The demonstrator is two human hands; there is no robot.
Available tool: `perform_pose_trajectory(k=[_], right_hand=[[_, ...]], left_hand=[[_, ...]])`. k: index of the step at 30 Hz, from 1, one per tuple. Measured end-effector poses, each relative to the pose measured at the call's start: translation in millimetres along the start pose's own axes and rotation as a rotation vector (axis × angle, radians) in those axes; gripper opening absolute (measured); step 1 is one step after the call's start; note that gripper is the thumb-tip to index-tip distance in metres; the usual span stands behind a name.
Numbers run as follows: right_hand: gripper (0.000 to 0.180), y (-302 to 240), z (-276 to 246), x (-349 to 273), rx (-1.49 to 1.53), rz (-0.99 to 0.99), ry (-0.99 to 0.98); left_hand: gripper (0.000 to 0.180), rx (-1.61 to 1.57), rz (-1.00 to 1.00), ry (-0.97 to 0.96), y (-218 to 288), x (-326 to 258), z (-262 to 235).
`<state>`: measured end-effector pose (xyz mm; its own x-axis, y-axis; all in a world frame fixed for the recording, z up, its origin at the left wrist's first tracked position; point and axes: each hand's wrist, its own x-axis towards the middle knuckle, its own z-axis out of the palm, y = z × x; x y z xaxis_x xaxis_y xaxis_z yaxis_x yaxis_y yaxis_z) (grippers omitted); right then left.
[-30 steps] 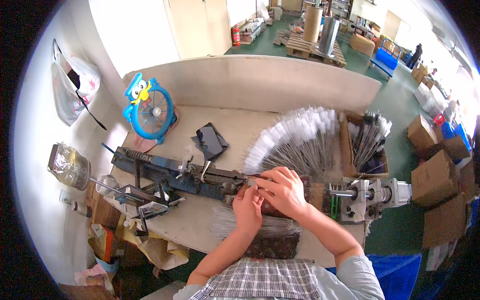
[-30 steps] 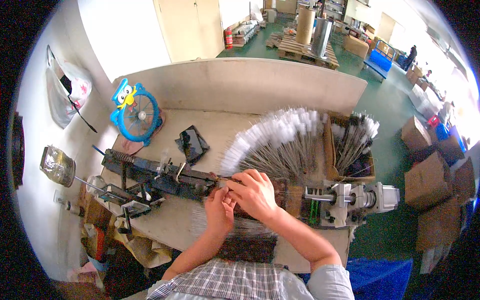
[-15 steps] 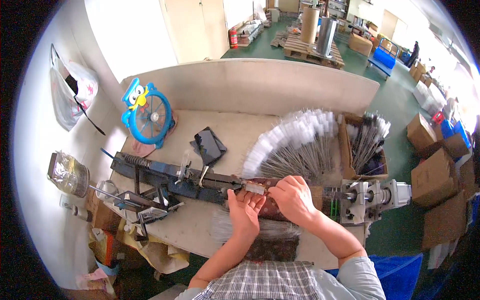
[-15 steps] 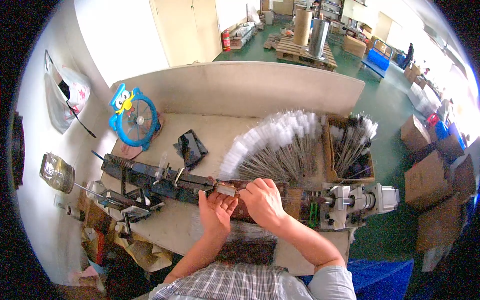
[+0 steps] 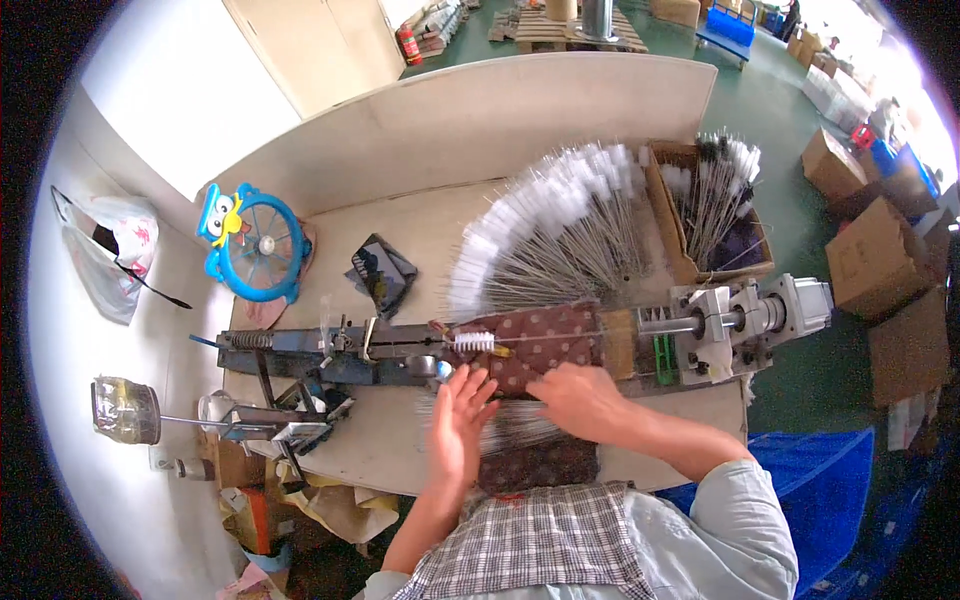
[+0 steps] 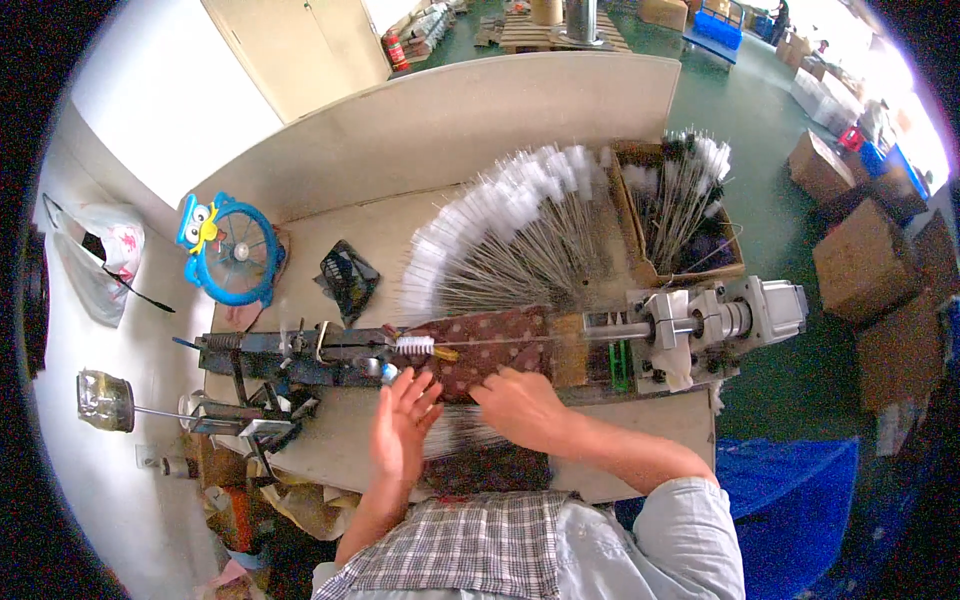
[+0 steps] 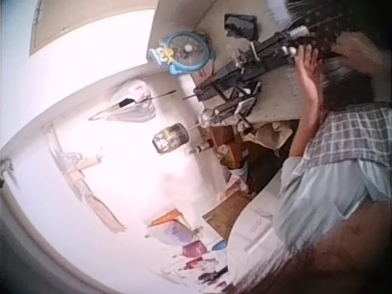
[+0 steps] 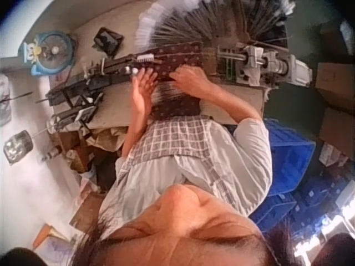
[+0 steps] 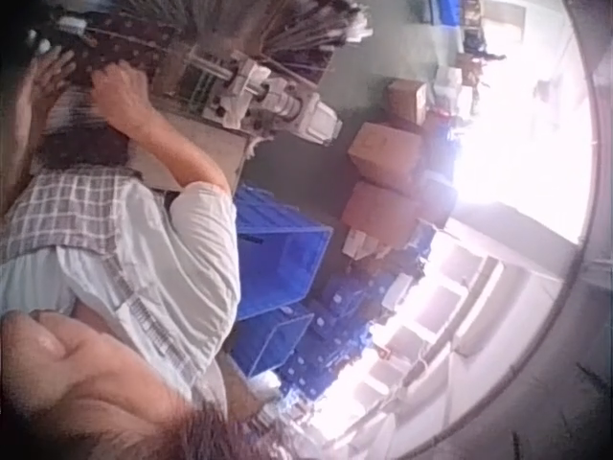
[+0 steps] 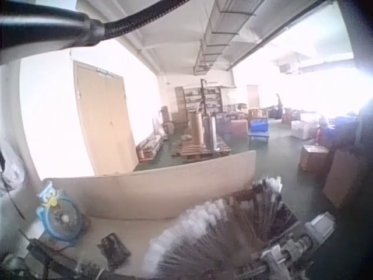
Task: The person is using a machine to assemble synthetic brushes by inserting bristles into tubes.
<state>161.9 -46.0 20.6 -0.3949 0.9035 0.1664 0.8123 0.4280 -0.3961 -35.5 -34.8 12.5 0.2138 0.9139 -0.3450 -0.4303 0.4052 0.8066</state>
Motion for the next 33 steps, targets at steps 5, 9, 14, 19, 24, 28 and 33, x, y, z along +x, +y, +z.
perform_pose_trajectory(k=[5,9,14,19,24,28,33], right_hand=[[0.008,13,12,-11,-0.016,-0.079,-0.1],[0.008,10,5,-7,-0.065,-0.112,-0.12],[0.008,11,10,-9,-0.095,-0.036,-0.101],[0.012,12,10,-15,-0.08,0.112,-0.262],[0.013,17,-6,-12,-0.051,0.069,-0.262],[0.012,20,-8,-14,-0.066,0.121,-0.24],[0.012,31,-10,-25,0.036,0.215,-0.166]], left_hand=[[0.031,-0.137,0.229,0.536,5,-16,-122],[0.035,-0.524,0.31,0.818,39,-56,-259],[0.04,-0.245,0.395,1.138,74,-76,-360],[0.04,-0.196,0.445,1.168,55,-61,-290],[0.021,-0.341,0.336,0.661,-5,-44,-236],[0.021,-0.44,0.074,0.485,-26,-17,-142],[0.026,-0.313,0.14,0.278,-13,2,-41]])
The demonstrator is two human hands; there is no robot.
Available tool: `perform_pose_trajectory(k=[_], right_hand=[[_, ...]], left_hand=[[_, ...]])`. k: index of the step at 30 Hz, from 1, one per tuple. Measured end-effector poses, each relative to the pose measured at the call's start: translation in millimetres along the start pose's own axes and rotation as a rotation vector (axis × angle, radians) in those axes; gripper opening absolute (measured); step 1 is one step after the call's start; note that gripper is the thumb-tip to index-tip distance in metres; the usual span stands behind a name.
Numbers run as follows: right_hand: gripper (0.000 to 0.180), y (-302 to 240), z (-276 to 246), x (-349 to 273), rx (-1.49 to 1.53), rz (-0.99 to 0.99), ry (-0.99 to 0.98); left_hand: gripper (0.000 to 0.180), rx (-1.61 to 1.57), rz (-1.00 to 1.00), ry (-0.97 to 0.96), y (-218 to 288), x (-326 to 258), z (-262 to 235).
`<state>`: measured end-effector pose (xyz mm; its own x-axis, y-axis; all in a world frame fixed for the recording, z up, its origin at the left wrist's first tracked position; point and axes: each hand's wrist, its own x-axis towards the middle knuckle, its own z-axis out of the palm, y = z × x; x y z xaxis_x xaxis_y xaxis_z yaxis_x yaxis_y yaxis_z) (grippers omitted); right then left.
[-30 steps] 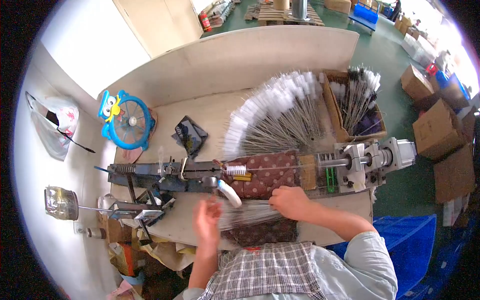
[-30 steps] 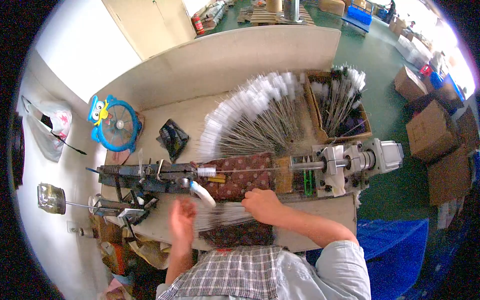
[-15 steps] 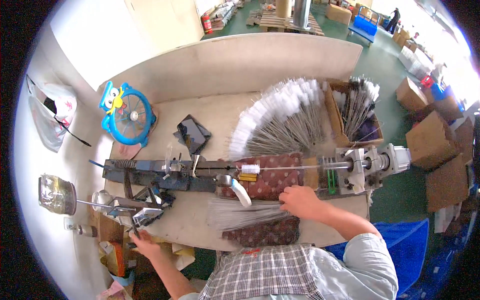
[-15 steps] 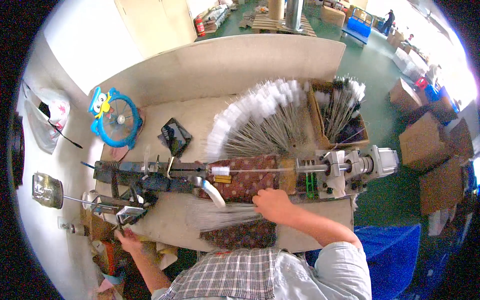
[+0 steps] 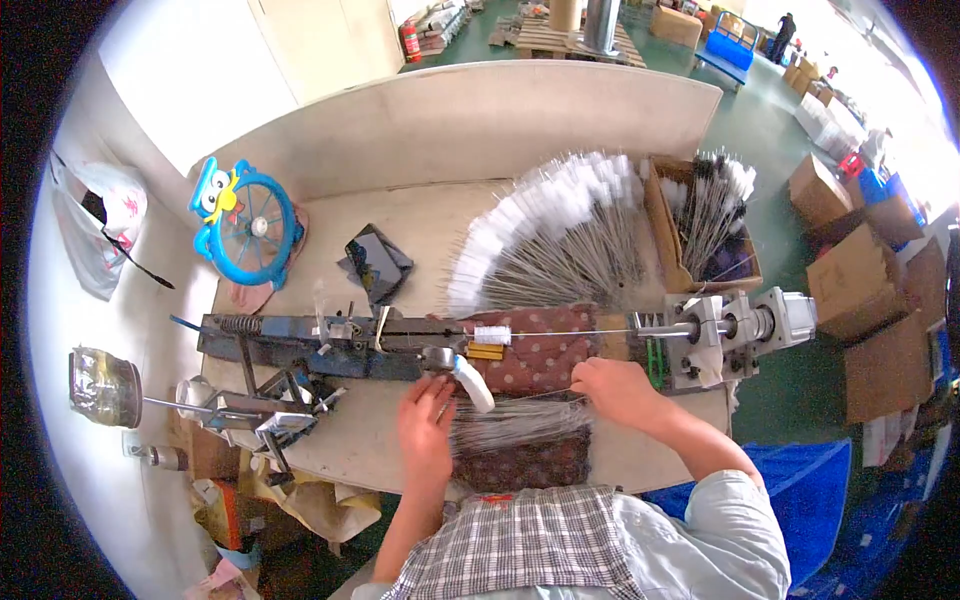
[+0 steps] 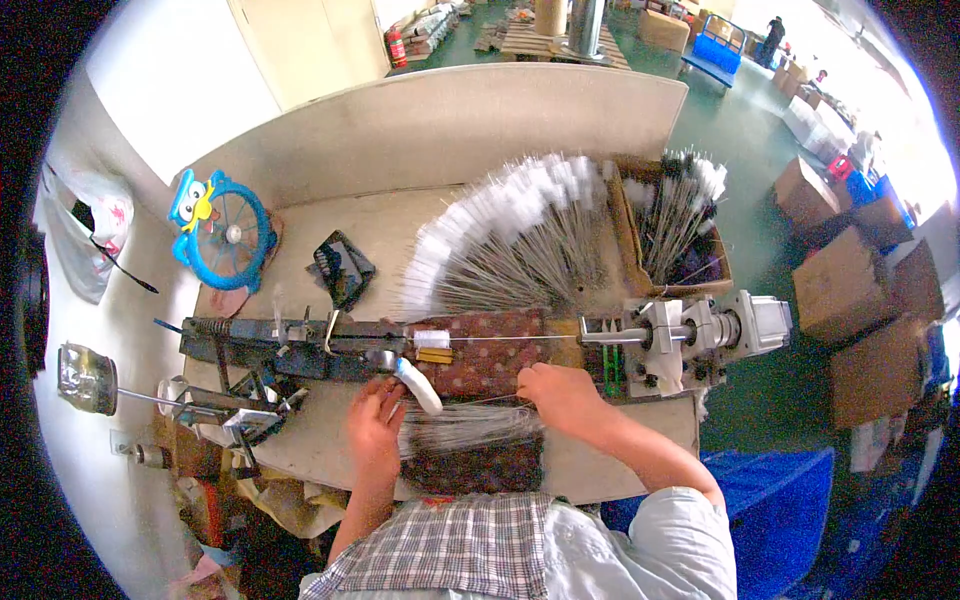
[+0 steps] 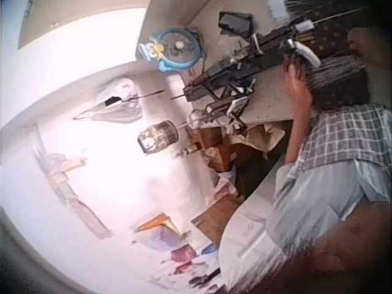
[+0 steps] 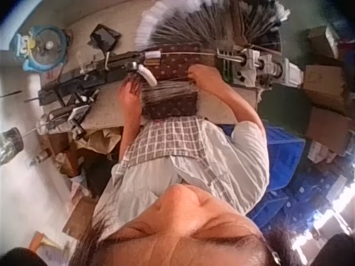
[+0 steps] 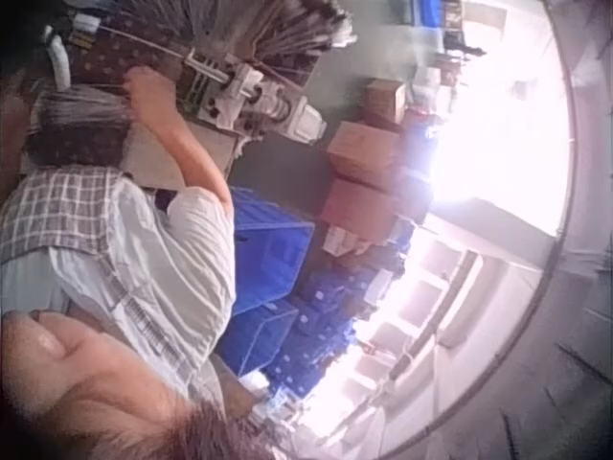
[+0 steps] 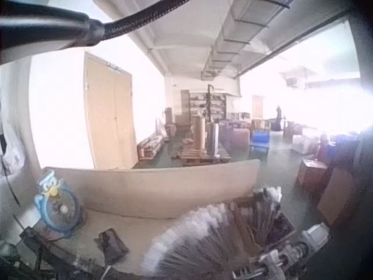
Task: The person is using a machine to assemble synthetic brushes by inserting bristles into tubes.
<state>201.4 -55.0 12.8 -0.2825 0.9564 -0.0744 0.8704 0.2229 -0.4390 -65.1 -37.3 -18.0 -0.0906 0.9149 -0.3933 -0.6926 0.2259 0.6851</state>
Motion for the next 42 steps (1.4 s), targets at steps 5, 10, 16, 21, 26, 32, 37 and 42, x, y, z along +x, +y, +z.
perform_pose_trajectory(k=[5,10,16,21,26,32,37,42], right_hand=[[0.008,8,6,-6,-0.048,-0.074,0.035],[0.016,-6,-9,-12,-0.112,-0.091,-0.036],[0.024,-27,-29,-7,-0.141,-0.024,-0.093],[0.014,-9,-109,-13,-0.247,0.128,0.246],[0.017,10,-120,3,-0.011,0.039,0.524],[0.016,17,-94,17,0.08,0.033,0.517],[0.015,25,-96,13,0.065,0.042,0.148],[0.013,4,-102,35,0.12,-0.17,0.25]], left_hand=[[0.019,0.372,-0.184,-0.015,-28,12,46],[0.027,-0.492,-0.445,-0.309,58,-27,89],[0.043,-0.113,-0.426,-0.225,56,-31,43],[0.04,0.412,-0.584,-0.632,53,-37,62],[0.02,1.087,0.39,-0.945,7,-7,113],[0.009,1.967,1.034,-0.748,-66,53,121],[0.008,2.025,1.382,-0.587,-50,83,139],[0.016,1.963,1.448,-0.555,-28,83,139]])
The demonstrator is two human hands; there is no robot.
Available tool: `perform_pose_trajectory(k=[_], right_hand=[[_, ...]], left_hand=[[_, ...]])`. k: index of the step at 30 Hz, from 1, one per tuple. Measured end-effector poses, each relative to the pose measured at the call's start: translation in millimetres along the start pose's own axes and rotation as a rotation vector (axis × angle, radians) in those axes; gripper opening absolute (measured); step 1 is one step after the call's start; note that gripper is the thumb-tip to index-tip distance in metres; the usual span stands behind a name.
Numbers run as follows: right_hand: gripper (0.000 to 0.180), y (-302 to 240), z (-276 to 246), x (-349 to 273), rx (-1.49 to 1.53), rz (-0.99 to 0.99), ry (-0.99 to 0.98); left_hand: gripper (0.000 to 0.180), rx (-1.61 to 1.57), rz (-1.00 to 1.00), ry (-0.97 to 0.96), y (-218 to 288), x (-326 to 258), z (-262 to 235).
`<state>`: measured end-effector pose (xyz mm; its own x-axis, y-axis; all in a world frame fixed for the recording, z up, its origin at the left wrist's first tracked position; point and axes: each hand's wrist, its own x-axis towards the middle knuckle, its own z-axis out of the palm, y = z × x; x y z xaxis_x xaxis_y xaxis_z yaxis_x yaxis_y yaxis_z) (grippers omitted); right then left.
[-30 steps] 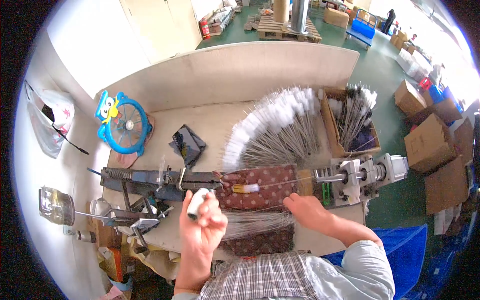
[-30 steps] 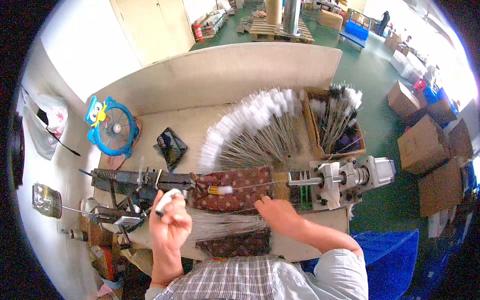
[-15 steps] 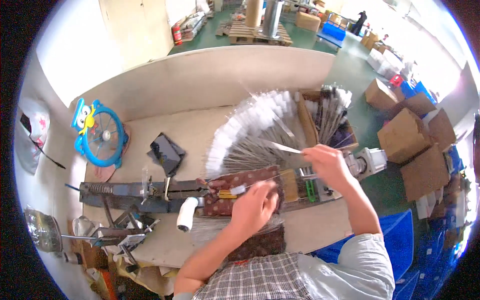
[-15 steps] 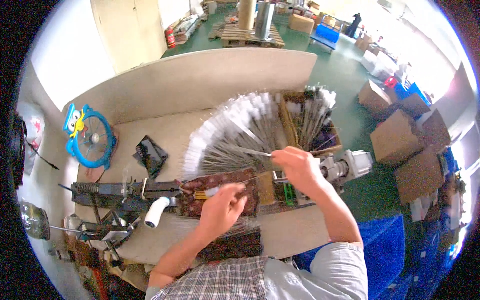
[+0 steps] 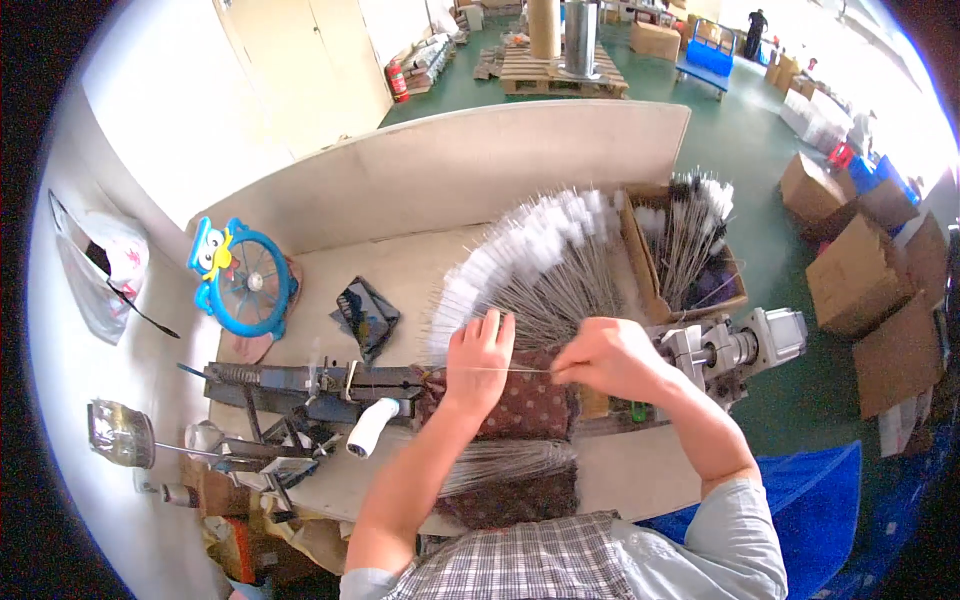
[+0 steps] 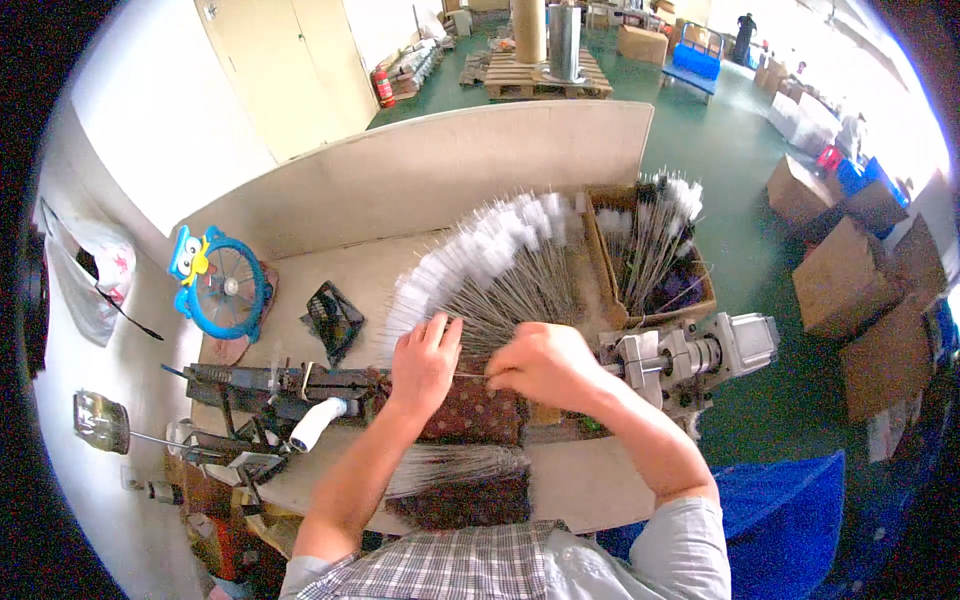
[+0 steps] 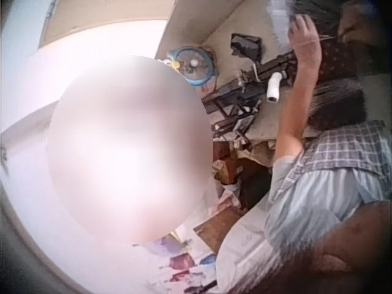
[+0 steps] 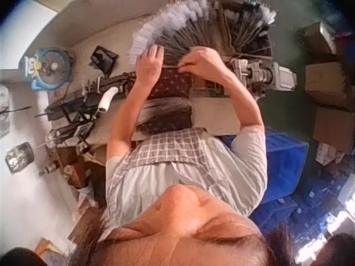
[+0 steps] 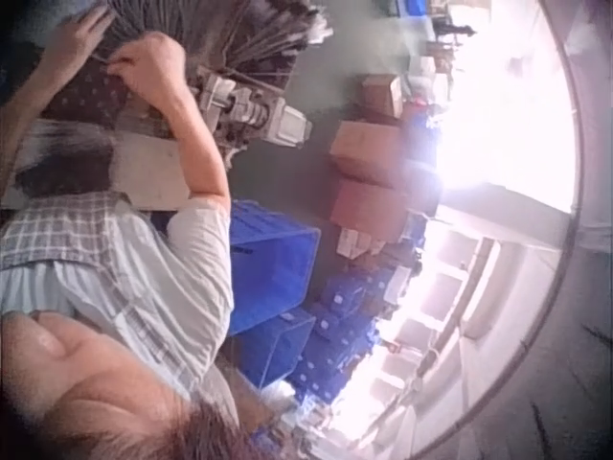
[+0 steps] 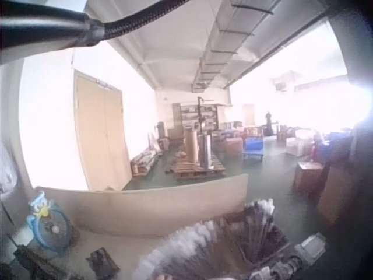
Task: The person is using a machine to assemble synthetic brushes by inserting bristles into tubes.
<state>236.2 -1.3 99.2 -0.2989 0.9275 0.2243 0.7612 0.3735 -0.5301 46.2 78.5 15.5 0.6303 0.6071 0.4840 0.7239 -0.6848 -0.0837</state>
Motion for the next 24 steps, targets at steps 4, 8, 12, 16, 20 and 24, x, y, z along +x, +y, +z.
perform_pose_trajectory(k=[4,8,12,16,20,24], right_hand=[[0.013,-23,57,42,0.139,-0.344,0.087],[0.011,-31,107,68,0.094,-0.387,0.136],[0.009,-42,125,79,-0.002,-0.31,0.094],[0.009,-49,131,83,-0.028,-0.259,0.104],[0.009,-61,127,82,-0.003,-0.243,0.114],[0.008,-61,115,80,-0.103,-0.203,0.028]], left_hand=[[0.024,-0.462,-0.163,-0.045,11,-74,-40],[0.02,-0.855,-0.696,-0.197,9,-132,-60],[0.037,-1.29,-1.23,-0.09,-16,-152,-68],[0.063,-1.891,-1.361,0.16,-28,-133,-84],[0.051,-1.225,-1.161,-0.049,-21,-122,-60],[0.045,-0.949,-1.058,-0.341,-34,-127,-44]])
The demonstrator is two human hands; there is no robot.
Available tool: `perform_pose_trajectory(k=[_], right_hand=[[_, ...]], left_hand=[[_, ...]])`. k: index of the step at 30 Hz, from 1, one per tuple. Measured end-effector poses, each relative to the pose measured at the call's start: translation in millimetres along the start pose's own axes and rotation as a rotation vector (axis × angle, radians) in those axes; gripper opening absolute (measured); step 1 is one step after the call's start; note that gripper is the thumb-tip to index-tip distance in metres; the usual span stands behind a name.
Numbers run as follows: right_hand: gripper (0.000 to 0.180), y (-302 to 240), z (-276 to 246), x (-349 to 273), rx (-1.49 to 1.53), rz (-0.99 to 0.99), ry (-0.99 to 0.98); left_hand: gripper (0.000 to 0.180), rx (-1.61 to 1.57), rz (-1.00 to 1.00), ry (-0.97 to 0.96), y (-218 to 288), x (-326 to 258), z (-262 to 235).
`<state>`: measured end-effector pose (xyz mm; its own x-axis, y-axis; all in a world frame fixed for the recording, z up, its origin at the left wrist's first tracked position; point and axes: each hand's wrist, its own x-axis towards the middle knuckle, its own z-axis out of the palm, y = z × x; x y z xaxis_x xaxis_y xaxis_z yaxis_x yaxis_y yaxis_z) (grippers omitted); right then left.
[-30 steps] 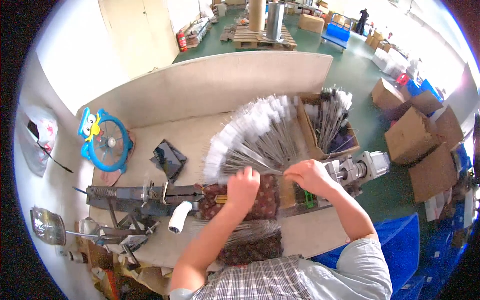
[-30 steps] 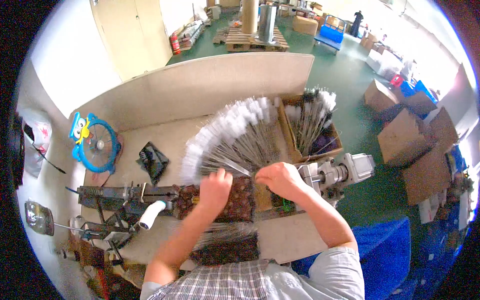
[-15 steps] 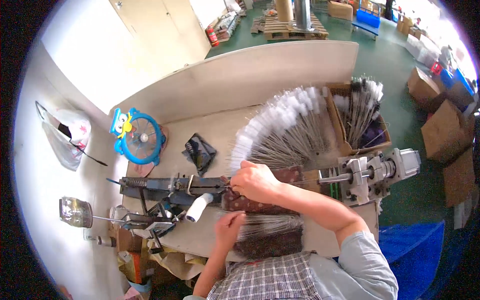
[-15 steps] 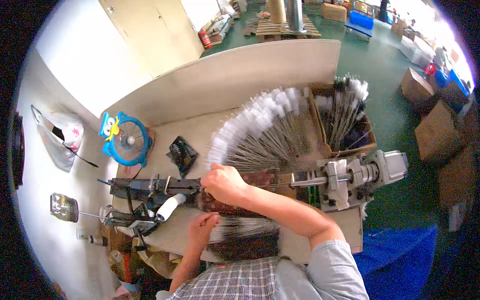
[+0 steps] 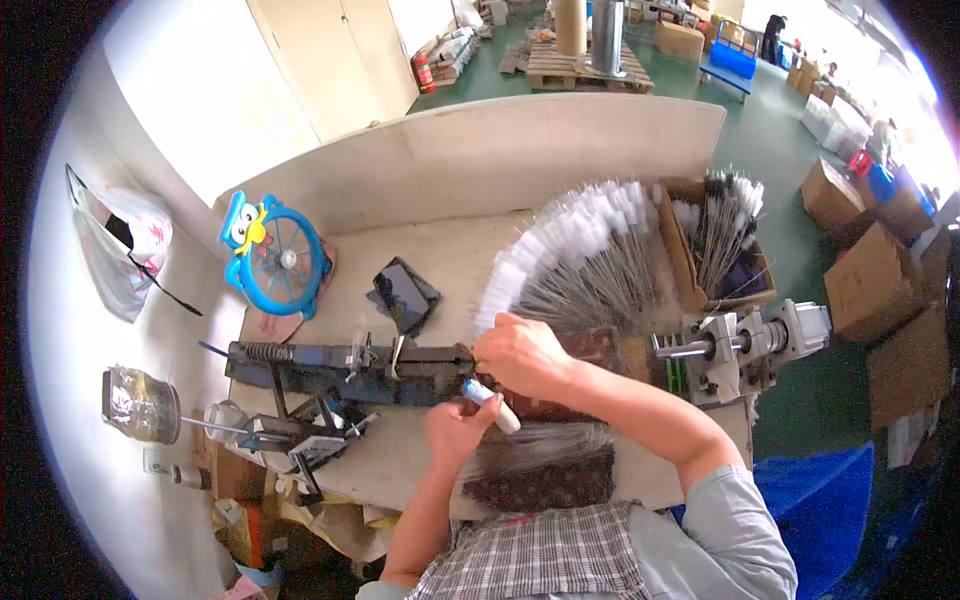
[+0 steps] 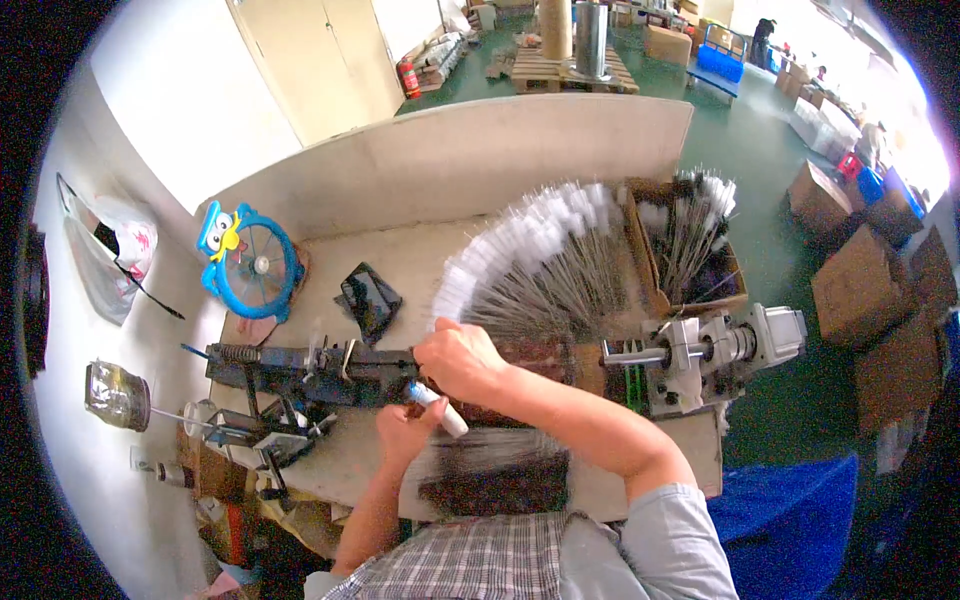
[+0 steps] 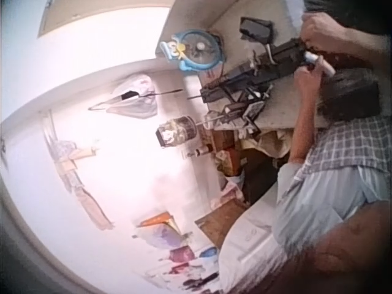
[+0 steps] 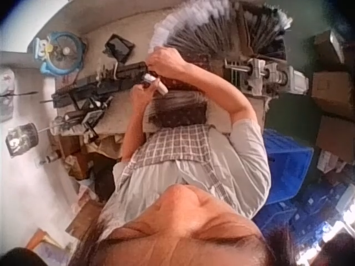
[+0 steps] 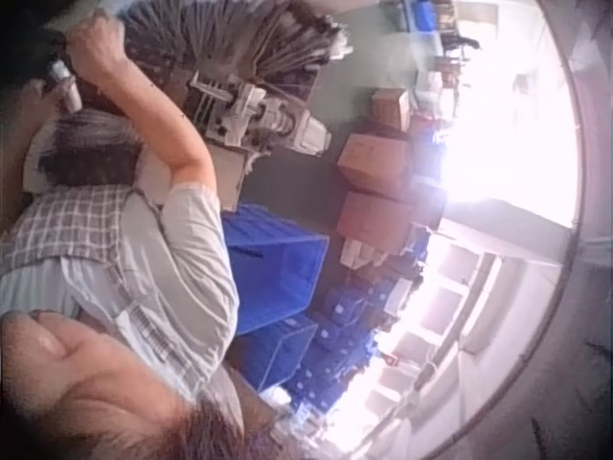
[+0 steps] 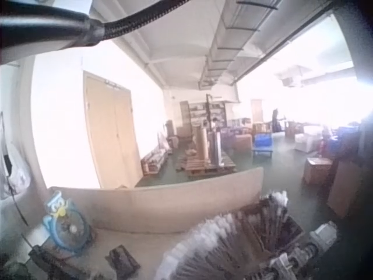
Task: The person is using a machine to assemble synthetic brushes by inserting bristles into tubes.
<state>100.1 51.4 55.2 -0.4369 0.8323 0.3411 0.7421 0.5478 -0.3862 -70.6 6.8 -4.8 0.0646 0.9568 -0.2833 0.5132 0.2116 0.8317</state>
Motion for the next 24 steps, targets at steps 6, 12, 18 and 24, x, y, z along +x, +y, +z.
perform_pose_trajectory(k=[6,12,18,24], right_hand=[[0.016,-2,-34,-39,0.044,-0.078,0.186],[0.028,17,11,-88,0.198,-0.014,-0.007],[0.019,34,53,-59,0.089,-0.017,-0.022],[0.014,23,21,-69,0.16,-0.086,-0.052]], left_hand=[[0.025,-0.58,0.018,-0.053,-4,-3,21],[0.012,-0.792,0.035,-0.037,1,-11,42],[0.025,0.04,0.096,-0.094,-3,0,12],[0.027,-0.849,-0.116,0.261,-81,-16,-59]])
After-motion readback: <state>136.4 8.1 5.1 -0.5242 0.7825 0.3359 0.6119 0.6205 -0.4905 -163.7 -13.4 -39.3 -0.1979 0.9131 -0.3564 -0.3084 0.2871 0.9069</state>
